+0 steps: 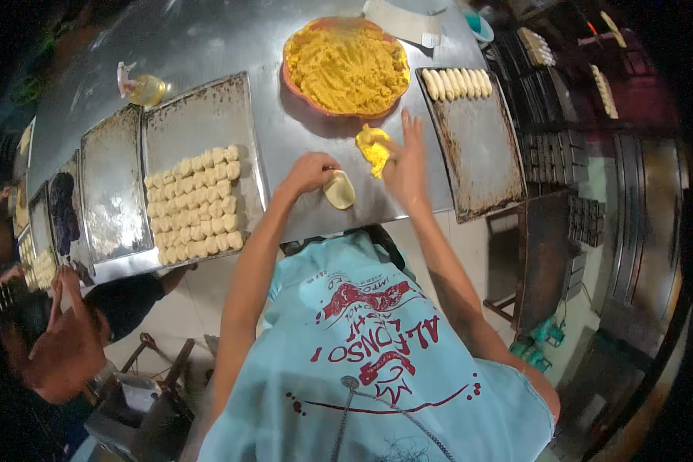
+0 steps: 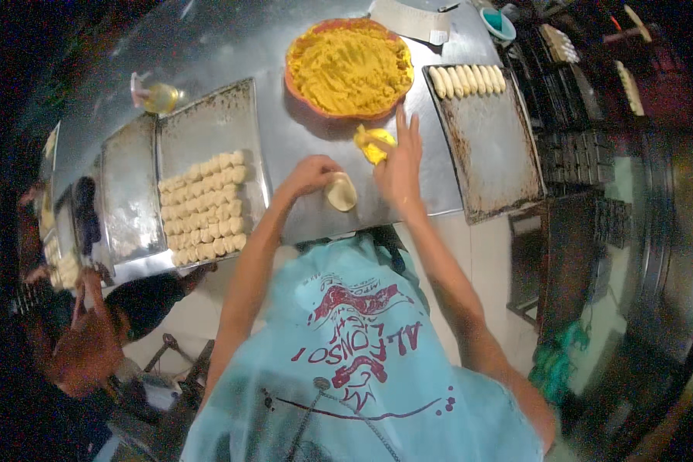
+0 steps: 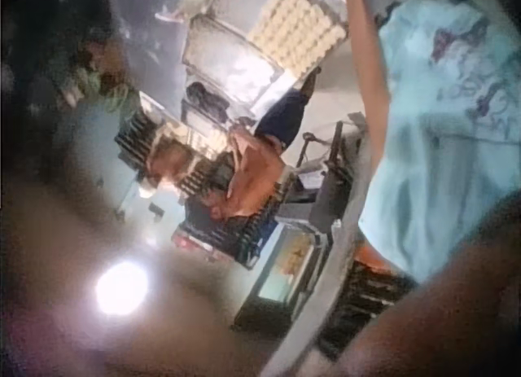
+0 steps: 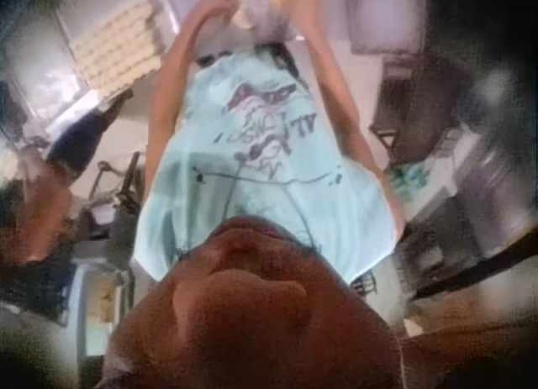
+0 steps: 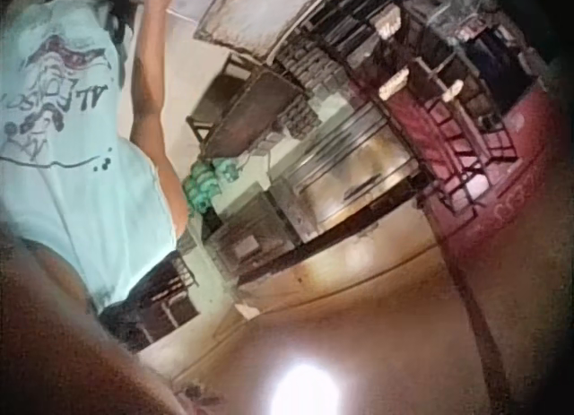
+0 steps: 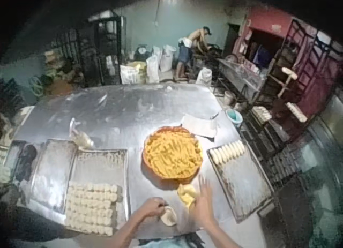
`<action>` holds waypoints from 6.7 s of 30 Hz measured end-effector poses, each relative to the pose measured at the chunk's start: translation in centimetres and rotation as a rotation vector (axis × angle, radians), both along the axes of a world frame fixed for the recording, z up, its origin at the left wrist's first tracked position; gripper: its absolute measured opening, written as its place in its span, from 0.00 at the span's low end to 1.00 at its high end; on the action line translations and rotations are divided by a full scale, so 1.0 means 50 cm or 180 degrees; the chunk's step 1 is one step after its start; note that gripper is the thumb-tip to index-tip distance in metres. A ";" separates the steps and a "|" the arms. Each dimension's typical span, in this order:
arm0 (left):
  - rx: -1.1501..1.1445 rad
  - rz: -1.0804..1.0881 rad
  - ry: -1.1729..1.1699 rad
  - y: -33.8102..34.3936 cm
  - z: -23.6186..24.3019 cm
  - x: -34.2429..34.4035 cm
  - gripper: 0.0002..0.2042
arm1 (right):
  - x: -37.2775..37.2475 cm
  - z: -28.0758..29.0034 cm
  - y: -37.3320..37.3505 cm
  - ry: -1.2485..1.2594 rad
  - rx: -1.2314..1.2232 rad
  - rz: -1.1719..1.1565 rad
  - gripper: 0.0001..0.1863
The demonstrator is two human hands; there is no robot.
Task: Filling small pieces of dough with yellow paste and rolling them into cylinders on a bakery table.
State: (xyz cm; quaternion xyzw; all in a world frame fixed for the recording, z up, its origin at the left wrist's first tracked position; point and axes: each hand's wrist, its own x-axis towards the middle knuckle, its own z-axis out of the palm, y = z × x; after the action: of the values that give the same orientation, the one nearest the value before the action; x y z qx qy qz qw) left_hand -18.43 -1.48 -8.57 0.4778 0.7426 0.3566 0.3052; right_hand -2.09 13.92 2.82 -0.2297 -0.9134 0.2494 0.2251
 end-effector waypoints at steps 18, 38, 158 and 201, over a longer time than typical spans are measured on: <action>0.0636 0.0528 0.0584 -0.019 -0.043 0.031 0.08 | 0.071 -0.095 -0.116 -0.1743 0.0690 0.0480 0.26; -0.0034 0.0960 0.0401 -0.016 -0.002 0.065 0.09 | -0.020 -0.057 0.111 -0.0040 -0.2168 0.0262 0.39; 0.0117 0.1440 -0.2010 -0.050 0.147 0.201 0.07 | 0.213 -0.034 0.463 0.1205 -0.2000 -0.2161 0.19; 0.0481 0.2076 -0.2879 -0.373 0.140 0.190 0.14 | 0.099 -0.192 -0.074 -0.1446 0.0911 -0.0850 0.34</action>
State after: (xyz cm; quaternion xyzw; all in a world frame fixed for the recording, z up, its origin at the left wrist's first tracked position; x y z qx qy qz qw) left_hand -8.92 -20.14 -1.59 0.0435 0.6194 0.6540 0.4320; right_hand 2.88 10.22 -6.78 -0.3637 -0.9280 0.0285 0.0758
